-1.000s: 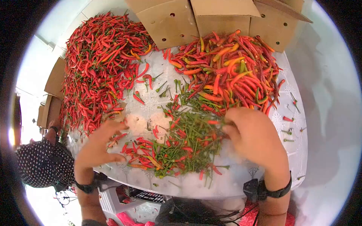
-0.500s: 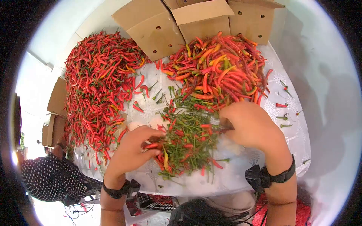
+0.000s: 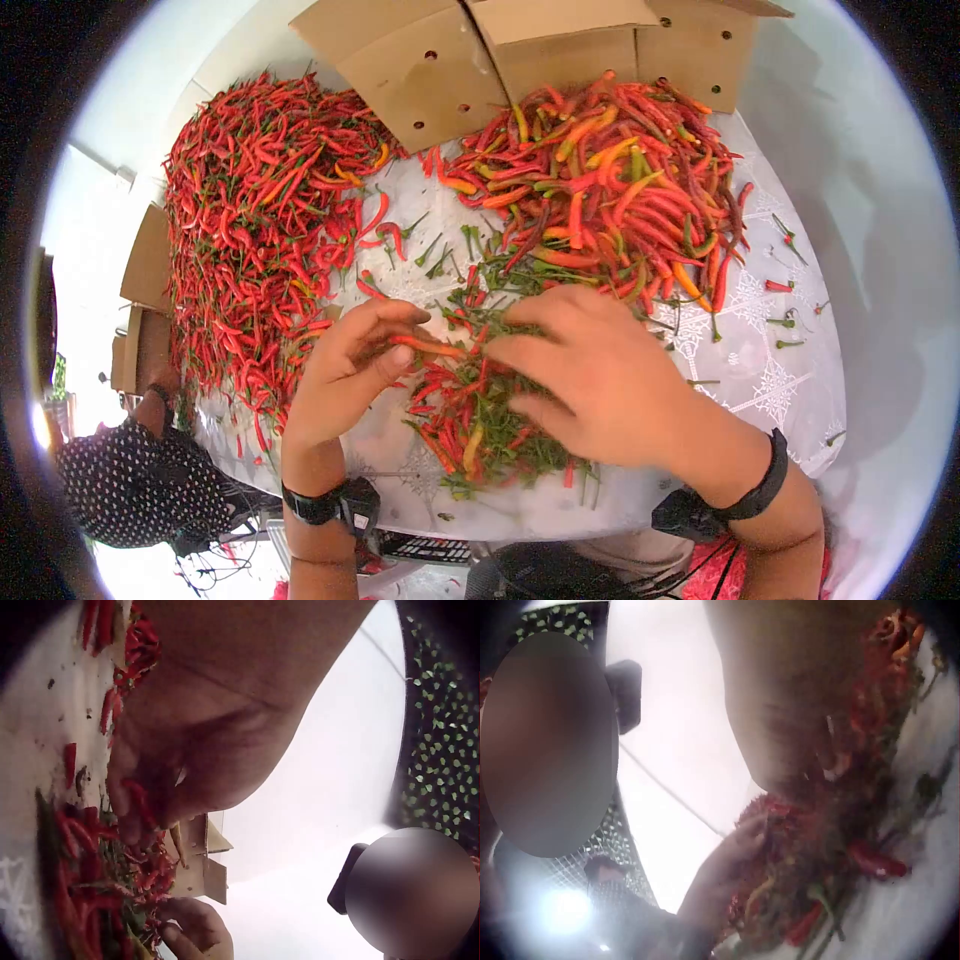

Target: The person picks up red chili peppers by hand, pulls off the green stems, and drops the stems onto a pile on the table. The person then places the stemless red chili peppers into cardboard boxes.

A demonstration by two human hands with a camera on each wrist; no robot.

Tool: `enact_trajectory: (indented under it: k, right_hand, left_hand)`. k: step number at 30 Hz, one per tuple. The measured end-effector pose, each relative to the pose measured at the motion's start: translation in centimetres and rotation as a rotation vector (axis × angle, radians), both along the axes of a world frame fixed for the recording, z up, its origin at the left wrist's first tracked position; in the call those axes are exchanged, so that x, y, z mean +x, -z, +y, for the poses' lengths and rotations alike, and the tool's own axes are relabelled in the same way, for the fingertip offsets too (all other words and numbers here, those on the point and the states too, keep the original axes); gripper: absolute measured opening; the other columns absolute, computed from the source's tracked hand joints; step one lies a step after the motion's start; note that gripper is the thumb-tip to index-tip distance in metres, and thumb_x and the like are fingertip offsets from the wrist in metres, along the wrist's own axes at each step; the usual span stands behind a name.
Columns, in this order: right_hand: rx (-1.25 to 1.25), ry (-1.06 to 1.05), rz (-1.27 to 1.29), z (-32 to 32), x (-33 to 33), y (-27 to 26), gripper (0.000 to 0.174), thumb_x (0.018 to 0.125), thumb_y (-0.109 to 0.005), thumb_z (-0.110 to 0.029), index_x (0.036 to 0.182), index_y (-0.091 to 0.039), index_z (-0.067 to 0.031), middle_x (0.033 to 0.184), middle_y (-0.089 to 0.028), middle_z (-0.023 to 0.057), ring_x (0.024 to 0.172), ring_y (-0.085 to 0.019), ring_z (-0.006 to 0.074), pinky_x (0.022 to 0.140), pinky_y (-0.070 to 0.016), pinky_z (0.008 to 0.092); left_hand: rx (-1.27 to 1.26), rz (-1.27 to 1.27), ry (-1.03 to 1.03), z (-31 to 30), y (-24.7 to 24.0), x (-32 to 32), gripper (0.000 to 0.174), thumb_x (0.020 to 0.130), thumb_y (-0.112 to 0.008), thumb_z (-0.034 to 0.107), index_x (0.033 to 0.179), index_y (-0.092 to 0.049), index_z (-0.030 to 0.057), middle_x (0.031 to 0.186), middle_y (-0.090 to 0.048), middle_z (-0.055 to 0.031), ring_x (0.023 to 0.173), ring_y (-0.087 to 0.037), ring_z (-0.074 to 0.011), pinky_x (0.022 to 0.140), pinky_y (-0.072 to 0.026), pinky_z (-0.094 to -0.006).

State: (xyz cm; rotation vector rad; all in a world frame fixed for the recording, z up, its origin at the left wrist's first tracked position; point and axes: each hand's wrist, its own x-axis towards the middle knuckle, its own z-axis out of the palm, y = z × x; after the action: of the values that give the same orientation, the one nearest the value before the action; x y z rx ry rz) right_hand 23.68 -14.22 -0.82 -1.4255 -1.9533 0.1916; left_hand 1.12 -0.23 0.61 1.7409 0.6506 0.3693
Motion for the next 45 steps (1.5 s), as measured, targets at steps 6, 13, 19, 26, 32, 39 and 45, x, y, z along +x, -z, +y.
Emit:
enact_trajectory:
  k: [6,13,19,26,32,39,45]
  right_hand:
    - [-0.089,-0.095,-0.113,-0.1,0.0,0.0,0.027,0.070,-0.074,-0.026,0.085,-0.062,-0.0065,0.100,-0.058,0.0095,0.101,-0.054,0.0309,0.087,-0.0416,0.0439]
    - [-0.064,0.017,-0.071,-0.1,-0.1,-0.5,0.026,0.068,-0.075,-0.025,0.082,-0.063,-0.0071,0.087,-0.057,0.0071,0.089,-0.054,0.0301,0.082,-0.0418,0.0419]
    - [-0.049,-0.095,-0.068,0.3,-1.5,0.0,0.027,0.064,-0.076,-0.022,0.083,-0.062,-0.0077,0.086,-0.056,0.0068,0.092,-0.054,0.0286,0.084,-0.0432,0.0421]
    - [-0.137,-0.106,-0.138,-0.1,-0.5,-0.4,0.026,0.061,-0.072,-0.011,0.084,-0.060,-0.0080,0.078,-0.054,0.0076,0.085,-0.055,0.0290,0.081,-0.0435,0.0415]
    - [-0.105,-0.065,-0.096,0.0,-0.9,-0.4,0.030,0.061,-0.070,-0.008,0.091,-0.063,-0.0099,0.085,-0.056,0.0079,0.086,-0.056,0.0290,0.081,-0.0436,0.0402]
    - [-0.104,-0.285,-0.048,-0.1,-3.1,-0.4,0.034,0.064,-0.075,-0.025,0.094,-0.064,-0.0134,0.100,-0.056,0.0049,0.100,-0.054,0.0273,0.085,-0.0420,0.0445]
    - [-0.181,-0.229,-0.092,-0.2,-1.7,-0.7,0.025,0.060,-0.073,-0.018,0.081,-0.060,-0.0102,0.088,-0.056,0.0051,0.092,-0.055,0.0274,0.083,-0.0418,0.0434]
  left_hand:
    - [0.155,-0.023,-0.114,0.7,1.7,-0.2,0.027,0.087,-0.066,0.007,0.111,-0.058,-0.0001,0.104,-0.060,-0.0067,0.097,-0.058,-0.0135,0.083,-0.0499,-0.0284]
    - [0.182,-0.058,-0.144,0.6,1.1,-0.3,0.020,0.084,-0.071,0.009,0.100,-0.064,0.0001,0.095,-0.060,-0.0042,0.090,-0.057,-0.0118,0.080,-0.0472,-0.0265]
    - [0.483,0.096,0.098,-0.4,-0.1,0.2,0.018,0.073,-0.076,0.010,0.088,-0.069,0.0047,0.087,-0.058,-0.0064,0.083,-0.056,-0.0186,0.074,-0.0442,-0.0300]
    - [0.464,0.162,0.151,-0.7,0.2,0.2,0.020,0.070,-0.073,0.006,0.089,-0.067,0.0057,0.089,-0.058,-0.0082,0.086,-0.057,-0.0239,0.077,-0.0450,-0.0330]
    - [0.552,0.101,0.078,0.2,0.2,-0.5,0.021,0.069,-0.072,0.004,0.089,-0.065,0.0058,0.089,-0.058,-0.0084,0.089,-0.058,-0.0251,0.078,-0.0458,-0.0344]
    - [0.422,0.115,0.293,-0.3,-0.2,-0.6,0.022,0.065,-0.077,0.011,0.085,-0.069,0.0072,0.083,-0.057,-0.0076,0.084,-0.057,-0.0256,0.075,-0.0443,-0.0356]
    - [0.480,0.196,0.402,-0.2,-0.3,-0.8,0.019,0.064,-0.076,0.015,0.079,-0.067,0.0065,0.081,-0.055,-0.0100,0.084,-0.055,-0.0295,0.073,-0.0433,-0.0397]
